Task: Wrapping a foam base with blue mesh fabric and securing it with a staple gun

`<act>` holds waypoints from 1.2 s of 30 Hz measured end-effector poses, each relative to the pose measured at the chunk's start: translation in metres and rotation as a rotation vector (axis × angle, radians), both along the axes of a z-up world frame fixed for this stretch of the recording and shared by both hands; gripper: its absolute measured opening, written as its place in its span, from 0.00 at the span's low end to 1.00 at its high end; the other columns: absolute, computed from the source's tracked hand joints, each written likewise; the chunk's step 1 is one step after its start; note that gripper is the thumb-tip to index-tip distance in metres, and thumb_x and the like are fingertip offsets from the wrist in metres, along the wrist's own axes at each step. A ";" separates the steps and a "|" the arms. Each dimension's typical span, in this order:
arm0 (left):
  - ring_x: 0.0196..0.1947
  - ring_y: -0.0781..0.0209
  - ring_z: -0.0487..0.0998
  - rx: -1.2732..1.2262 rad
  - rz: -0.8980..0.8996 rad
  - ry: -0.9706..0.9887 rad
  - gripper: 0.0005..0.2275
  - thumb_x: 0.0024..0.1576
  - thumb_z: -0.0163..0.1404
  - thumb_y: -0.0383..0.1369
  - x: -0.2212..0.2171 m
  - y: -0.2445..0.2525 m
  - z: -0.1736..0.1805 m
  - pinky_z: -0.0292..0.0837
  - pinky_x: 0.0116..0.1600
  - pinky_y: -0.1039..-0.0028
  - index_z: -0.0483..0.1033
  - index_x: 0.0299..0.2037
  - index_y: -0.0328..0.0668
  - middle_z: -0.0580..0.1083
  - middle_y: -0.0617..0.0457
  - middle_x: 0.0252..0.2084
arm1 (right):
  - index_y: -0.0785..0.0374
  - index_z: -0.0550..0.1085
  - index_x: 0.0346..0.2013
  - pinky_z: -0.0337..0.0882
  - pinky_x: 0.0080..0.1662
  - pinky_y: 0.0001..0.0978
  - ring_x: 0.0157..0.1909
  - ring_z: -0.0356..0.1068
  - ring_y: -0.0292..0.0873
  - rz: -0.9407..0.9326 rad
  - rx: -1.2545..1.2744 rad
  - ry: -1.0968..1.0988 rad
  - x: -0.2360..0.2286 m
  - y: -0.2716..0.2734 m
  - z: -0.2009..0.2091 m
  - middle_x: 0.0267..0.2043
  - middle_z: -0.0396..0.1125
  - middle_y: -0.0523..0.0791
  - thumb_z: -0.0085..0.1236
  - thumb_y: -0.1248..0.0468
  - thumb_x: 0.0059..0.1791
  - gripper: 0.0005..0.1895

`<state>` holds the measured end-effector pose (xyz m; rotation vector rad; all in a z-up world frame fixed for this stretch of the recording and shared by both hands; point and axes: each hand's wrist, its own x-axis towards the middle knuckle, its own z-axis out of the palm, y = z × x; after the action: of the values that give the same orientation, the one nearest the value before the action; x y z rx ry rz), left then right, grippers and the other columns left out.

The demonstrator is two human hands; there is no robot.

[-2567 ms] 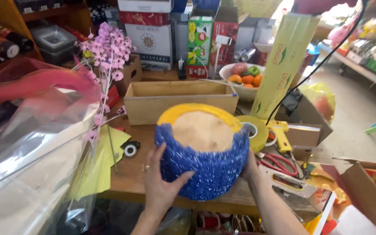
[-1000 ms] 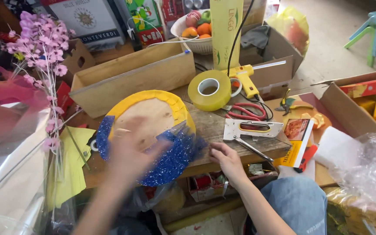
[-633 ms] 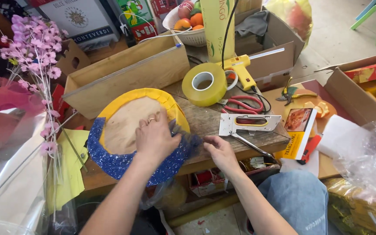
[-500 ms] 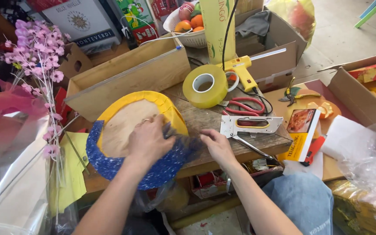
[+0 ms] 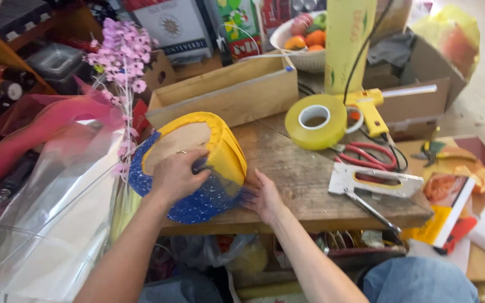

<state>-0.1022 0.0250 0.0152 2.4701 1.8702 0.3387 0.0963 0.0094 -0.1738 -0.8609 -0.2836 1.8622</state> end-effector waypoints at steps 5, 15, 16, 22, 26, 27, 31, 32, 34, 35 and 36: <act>0.50 0.42 0.83 0.075 -0.111 -0.535 0.19 0.48 0.67 0.33 -0.045 0.024 0.048 0.77 0.54 0.60 0.84 0.51 0.39 0.82 0.37 0.46 | 0.50 0.77 0.60 0.68 0.50 0.25 0.48 0.76 0.37 -0.260 0.376 -0.282 0.013 -0.013 0.079 0.50 0.78 0.43 0.46 0.46 0.56 0.23; 0.36 0.60 0.85 -0.367 0.165 -1.502 0.20 0.50 0.69 0.34 -0.038 -0.008 -0.007 0.83 0.41 0.69 0.84 0.53 0.44 0.83 0.53 0.40 | 0.62 0.79 0.57 0.78 0.49 0.45 0.43 0.79 0.51 -0.156 0.559 -0.757 0.075 -0.044 0.255 0.42 0.76 0.54 0.65 0.61 0.46 0.24; 0.36 0.62 0.83 -0.292 0.152 -1.424 0.19 0.49 0.69 0.35 -0.032 -0.014 -0.003 0.82 0.39 0.72 0.85 0.52 0.45 0.81 0.53 0.38 | 0.66 0.77 0.59 0.77 0.51 0.47 0.45 0.78 0.53 -0.115 0.536 -0.694 0.077 -0.055 0.262 0.46 0.75 0.56 0.61 0.63 0.47 0.25; 0.51 0.58 0.81 -0.171 0.008 -1.229 0.28 0.48 0.70 0.35 -0.006 -0.031 0.013 0.78 0.54 0.69 0.79 0.61 0.43 0.80 0.49 0.51 | 0.71 0.76 0.60 0.75 0.52 0.44 0.48 0.74 0.48 -0.113 0.597 -0.710 0.108 -0.059 0.234 0.49 0.73 0.52 0.65 0.74 0.41 0.31; 0.51 0.56 0.82 -0.103 -0.057 -0.999 0.27 0.50 0.68 0.36 -0.006 -0.049 0.025 0.80 0.51 0.67 0.79 0.62 0.55 0.81 0.49 0.54 | 0.70 0.79 0.55 0.75 0.50 0.39 0.44 0.73 0.45 -0.086 0.592 -0.697 0.107 -0.075 0.242 0.43 0.73 0.49 0.68 0.80 0.36 0.31; 0.51 0.56 0.82 -0.101 -0.060 -1.003 0.27 0.50 0.68 0.36 -0.002 -0.046 0.025 0.80 0.51 0.67 0.79 0.62 0.55 0.81 0.49 0.54 | 0.70 0.79 0.55 0.75 0.50 0.39 0.44 0.73 0.45 -0.087 0.595 -0.701 0.113 -0.074 0.239 0.43 0.73 0.49 0.68 0.80 0.36 0.31; 0.39 0.67 0.76 -0.140 -0.168 -1.053 0.19 0.50 0.67 0.32 -0.015 -0.046 0.030 0.77 0.43 0.77 0.85 0.54 0.52 0.77 0.54 0.39 | 0.70 0.81 0.45 0.77 0.47 0.38 0.40 0.75 0.42 -0.103 0.660 -0.778 0.123 -0.057 0.210 0.38 0.74 0.48 0.71 0.82 0.35 0.24; 0.39 0.67 0.73 -0.172 -0.220 -1.083 0.18 0.50 0.68 0.31 -0.016 -0.046 0.031 0.75 0.43 0.78 0.86 0.52 0.50 0.74 0.56 0.37 | 0.70 0.82 0.39 0.78 0.45 0.36 0.39 0.76 0.40 -0.140 0.700 -0.798 0.130 -0.053 0.199 0.37 0.75 0.47 0.72 0.82 0.36 0.18; 0.38 0.66 0.72 -0.184 -0.255 -1.077 0.18 0.50 0.67 0.30 -0.019 -0.040 0.022 0.73 0.42 0.78 0.86 0.52 0.48 0.73 0.55 0.36 | 0.70 0.81 0.38 0.78 0.46 0.36 0.40 0.76 0.39 -0.148 0.742 -0.823 0.126 -0.062 0.208 0.38 0.75 0.47 0.71 0.82 0.37 0.17; 0.37 0.65 0.71 -0.195 -0.293 -1.071 0.17 0.51 0.67 0.29 -0.020 -0.037 0.018 0.71 0.41 0.78 0.86 0.52 0.45 0.71 0.53 0.35 | 0.69 0.81 0.37 0.79 0.48 0.35 0.41 0.76 0.38 -0.157 0.786 -0.848 0.124 -0.066 0.213 0.40 0.75 0.47 0.70 0.82 0.39 0.15; 0.37 0.65 0.71 -0.195 -0.293 -1.072 0.17 0.51 0.67 0.29 -0.020 -0.034 0.019 0.71 0.41 0.78 0.86 0.52 0.45 0.71 0.53 0.35 | 0.69 0.81 0.37 0.79 0.48 0.35 0.41 0.76 0.38 -0.156 0.786 -0.849 0.127 -0.065 0.208 0.40 0.75 0.47 0.70 0.82 0.39 0.15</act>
<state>-0.1226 -0.0095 0.0337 1.7591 1.0125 1.1047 0.2235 -0.0554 0.0341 -1.0050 -1.3236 0.9878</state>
